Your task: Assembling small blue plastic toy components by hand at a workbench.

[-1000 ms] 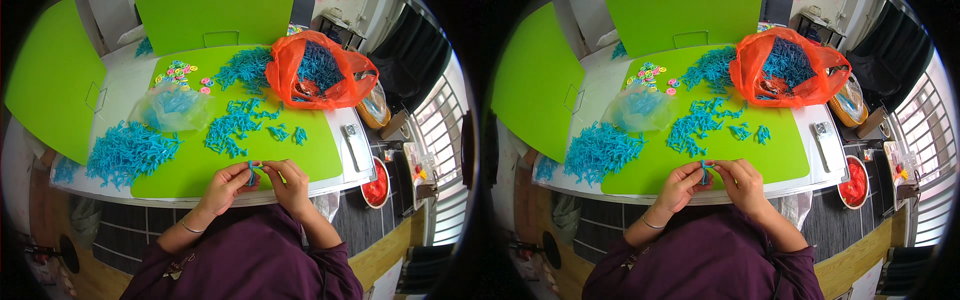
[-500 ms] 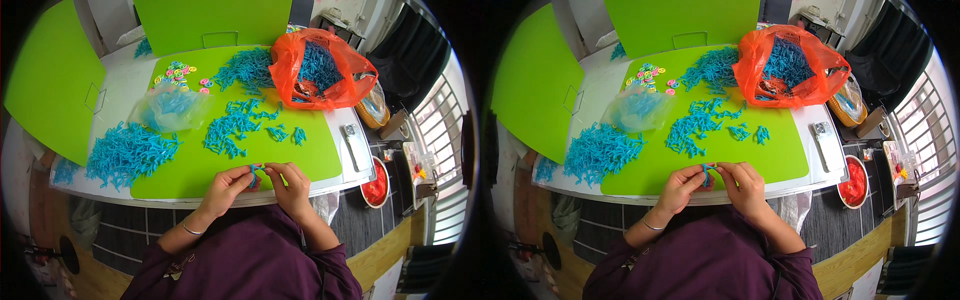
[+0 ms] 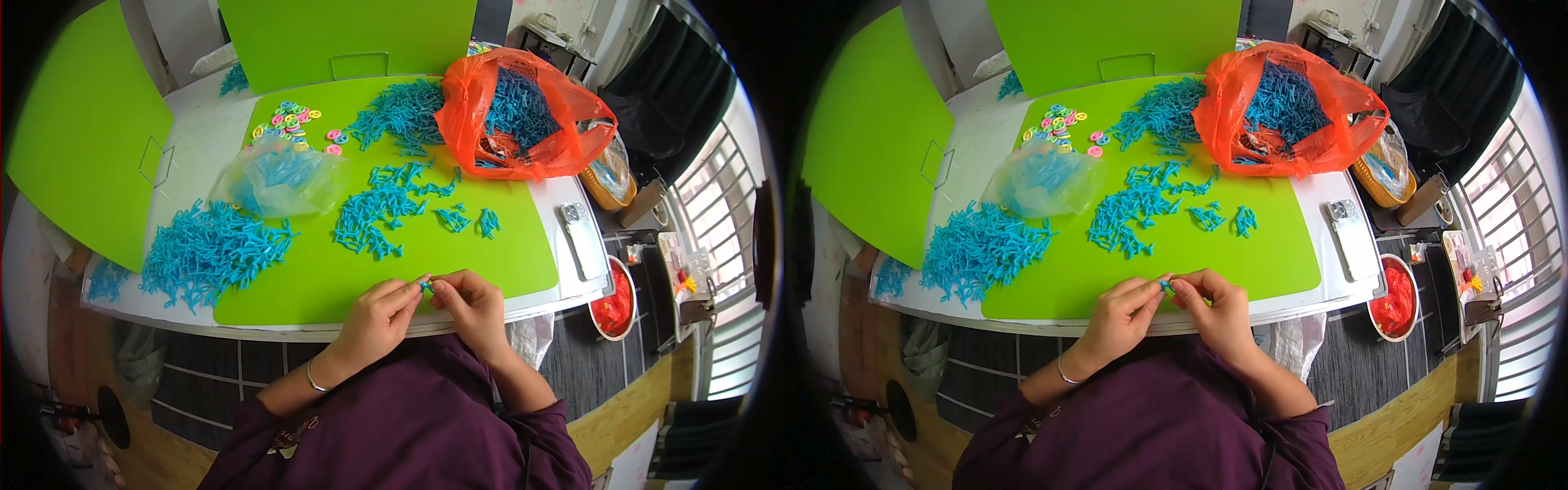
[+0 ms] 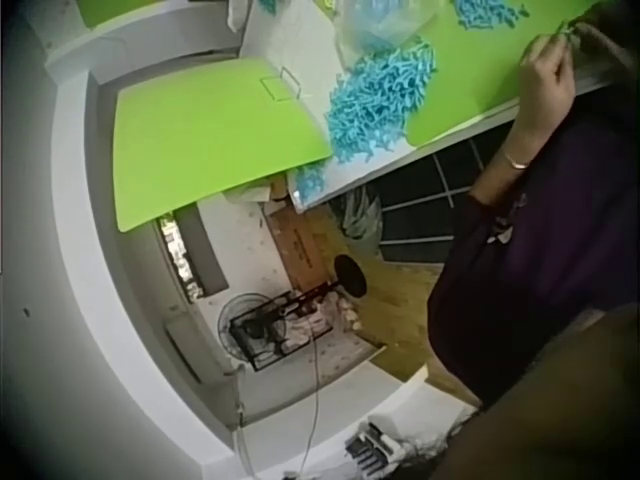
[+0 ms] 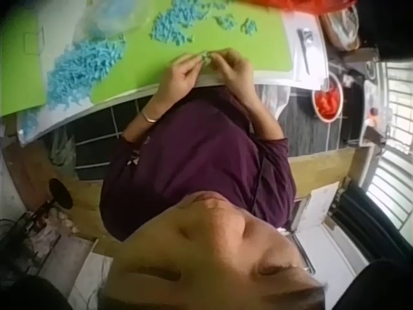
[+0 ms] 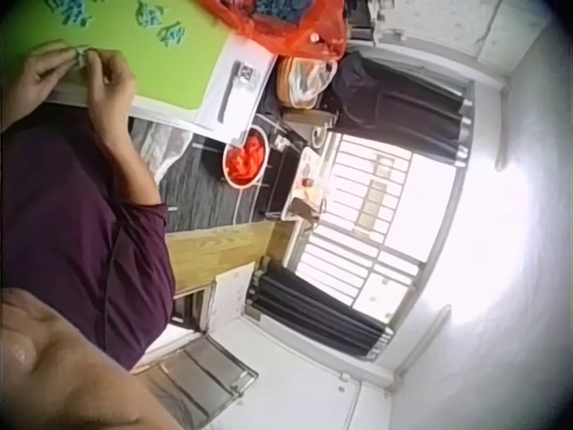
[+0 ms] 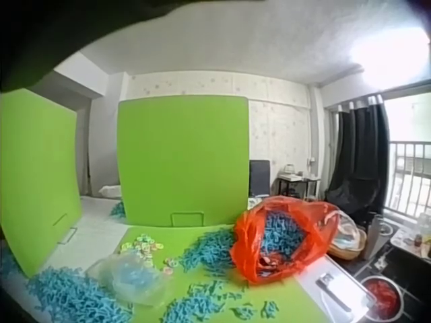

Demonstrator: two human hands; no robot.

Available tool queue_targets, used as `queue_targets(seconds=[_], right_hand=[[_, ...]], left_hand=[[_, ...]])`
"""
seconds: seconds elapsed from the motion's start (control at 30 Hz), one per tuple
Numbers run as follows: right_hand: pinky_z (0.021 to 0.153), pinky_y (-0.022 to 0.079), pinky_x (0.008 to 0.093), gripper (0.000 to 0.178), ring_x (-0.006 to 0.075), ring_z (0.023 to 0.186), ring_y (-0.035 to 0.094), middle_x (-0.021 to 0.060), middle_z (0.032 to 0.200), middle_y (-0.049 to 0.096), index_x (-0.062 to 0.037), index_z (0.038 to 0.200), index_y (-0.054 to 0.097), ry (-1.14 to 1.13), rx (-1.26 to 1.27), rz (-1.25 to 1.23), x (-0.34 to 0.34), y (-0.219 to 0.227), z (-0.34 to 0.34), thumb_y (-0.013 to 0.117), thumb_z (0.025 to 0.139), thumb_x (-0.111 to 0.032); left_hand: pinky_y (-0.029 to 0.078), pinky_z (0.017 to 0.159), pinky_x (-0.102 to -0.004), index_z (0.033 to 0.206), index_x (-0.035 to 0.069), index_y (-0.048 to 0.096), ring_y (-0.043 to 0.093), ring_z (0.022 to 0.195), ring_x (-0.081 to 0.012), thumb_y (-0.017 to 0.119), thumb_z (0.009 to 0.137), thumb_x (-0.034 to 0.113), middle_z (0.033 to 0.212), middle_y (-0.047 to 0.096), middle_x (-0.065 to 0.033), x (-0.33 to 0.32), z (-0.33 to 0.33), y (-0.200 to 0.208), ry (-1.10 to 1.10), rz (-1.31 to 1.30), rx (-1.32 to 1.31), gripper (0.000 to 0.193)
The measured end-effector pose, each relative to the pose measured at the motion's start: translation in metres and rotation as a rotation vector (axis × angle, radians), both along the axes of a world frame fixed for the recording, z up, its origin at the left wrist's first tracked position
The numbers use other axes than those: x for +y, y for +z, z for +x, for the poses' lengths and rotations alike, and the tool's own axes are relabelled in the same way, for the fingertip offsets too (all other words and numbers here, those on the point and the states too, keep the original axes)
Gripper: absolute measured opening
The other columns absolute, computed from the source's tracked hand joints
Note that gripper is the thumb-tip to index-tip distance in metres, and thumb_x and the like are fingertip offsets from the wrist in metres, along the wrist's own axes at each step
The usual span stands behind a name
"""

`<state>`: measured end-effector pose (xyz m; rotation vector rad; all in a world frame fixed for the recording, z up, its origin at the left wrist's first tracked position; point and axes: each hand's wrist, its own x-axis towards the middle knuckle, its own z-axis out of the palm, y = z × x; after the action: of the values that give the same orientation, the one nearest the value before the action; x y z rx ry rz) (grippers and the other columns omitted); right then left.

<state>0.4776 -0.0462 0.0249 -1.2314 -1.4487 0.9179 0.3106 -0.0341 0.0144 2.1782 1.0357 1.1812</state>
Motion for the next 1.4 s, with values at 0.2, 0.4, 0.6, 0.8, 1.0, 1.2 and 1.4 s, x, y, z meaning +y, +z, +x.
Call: queue_targets(seconds=[0.2,0.4,0.6,0.8,1.0,1.2,1.4], right_hand=[[0.062,0.048,0.0238,0.011,0.0121,0.068,0.060,0.0093,0.074,0.064,0.0026,0.090,0.058,0.022,0.370,-0.122,0.004,0.004,-0.002,0.059,0.088,-0.009],[0.065,0.047,0.0275,0.011,0.0163,0.072,0.061,0.0102,0.081,0.063,-0.0018,0.088,0.062,-0.123,-0.325,0.064,0.035,0.008,0.022,0.059,0.087,-0.013],[0.072,0.044,0.0399,0.017,0.0310,0.081,0.053,0.0126,0.088,0.056,-0.0082,0.095,0.064,-0.297,-0.984,0.388,0.061,-0.009,0.040,0.062,0.079,-0.013],[0.077,0.044,0.0399,0.024,0.0321,0.088,0.052,0.0133,0.092,0.055,-0.0092,0.102,0.063,-0.251,-0.942,0.343,0.065,-0.002,0.045,0.062,0.079,-0.014],[0.079,0.044,0.0393,0.024,0.0309,0.091,0.051,0.0120,0.098,0.053,-0.0076,0.099,0.063,-0.098,-0.964,0.310,0.075,0.010,0.058,0.065,0.076,-0.013],[0.079,0.044,0.0373,0.020,0.0290,0.088,0.054,0.0108,0.087,0.056,-0.0046,0.092,0.062,0.007,-0.880,0.275,0.067,0.011,0.064,0.066,0.074,-0.012],[0.074,0.046,0.0356,0.025,0.0279,0.080,0.058,0.0108,0.084,0.058,-0.0043,0.097,0.062,-0.049,-0.660,0.157,0.064,0.007,0.065,0.067,0.074,-0.010]], left_hand=[[0.047,0.059,-0.0265,0.105,-0.003,0.061,0.056,0.065,-0.0121,0.059,0.086,0.006,0.083,0.061,-0.0066,-0.002,0.006,-0.002,-0.076,-0.229,-0.331,0.020],[0.054,0.066,-0.0273,0.098,0.001,0.061,0.064,0.077,-0.0166,0.056,0.089,0.010,0.094,0.062,-0.0091,0.006,-0.006,-0.009,-0.186,-0.728,-0.826,0.014],[0.056,0.066,-0.0317,0.095,0.004,0.055,0.066,0.080,-0.0220,0.056,0.088,0.009,0.092,0.064,-0.0112,0.006,-0.009,-0.004,-0.290,-0.909,-0.987,0.008],[0.056,0.067,-0.0314,0.095,0.005,0.059,0.066,0.078,-0.0214,0.061,0.085,0.005,0.086,0.065,-0.0096,0.006,-0.011,-0.012,-0.331,-0.969,-1.031,0.010],[0.054,0.072,-0.0314,0.097,0.005,0.064,0.065,0.080,-0.0196,0.063,0.083,0.003,0.089,0.066,-0.0091,0.007,-0.009,-0.019,-0.378,-0.951,-1.056,0.014],[0.052,0.072,-0.0303,0.097,0.005,0.065,0.064,0.082,-0.0186,0.063,0.083,0.003,0.090,0.066,-0.0086,0.006,-0.010,-0.020,-0.384,-0.951,-1.058,0.014],[0.051,0.070,-0.0296,0.096,0.003,0.064,0.063,0.079,-0.0178,0.062,0.084,0.001,0.087,0.065,-0.0088,0.006,-0.008,-0.020,-0.388,-0.915,-1.009,0.013]])
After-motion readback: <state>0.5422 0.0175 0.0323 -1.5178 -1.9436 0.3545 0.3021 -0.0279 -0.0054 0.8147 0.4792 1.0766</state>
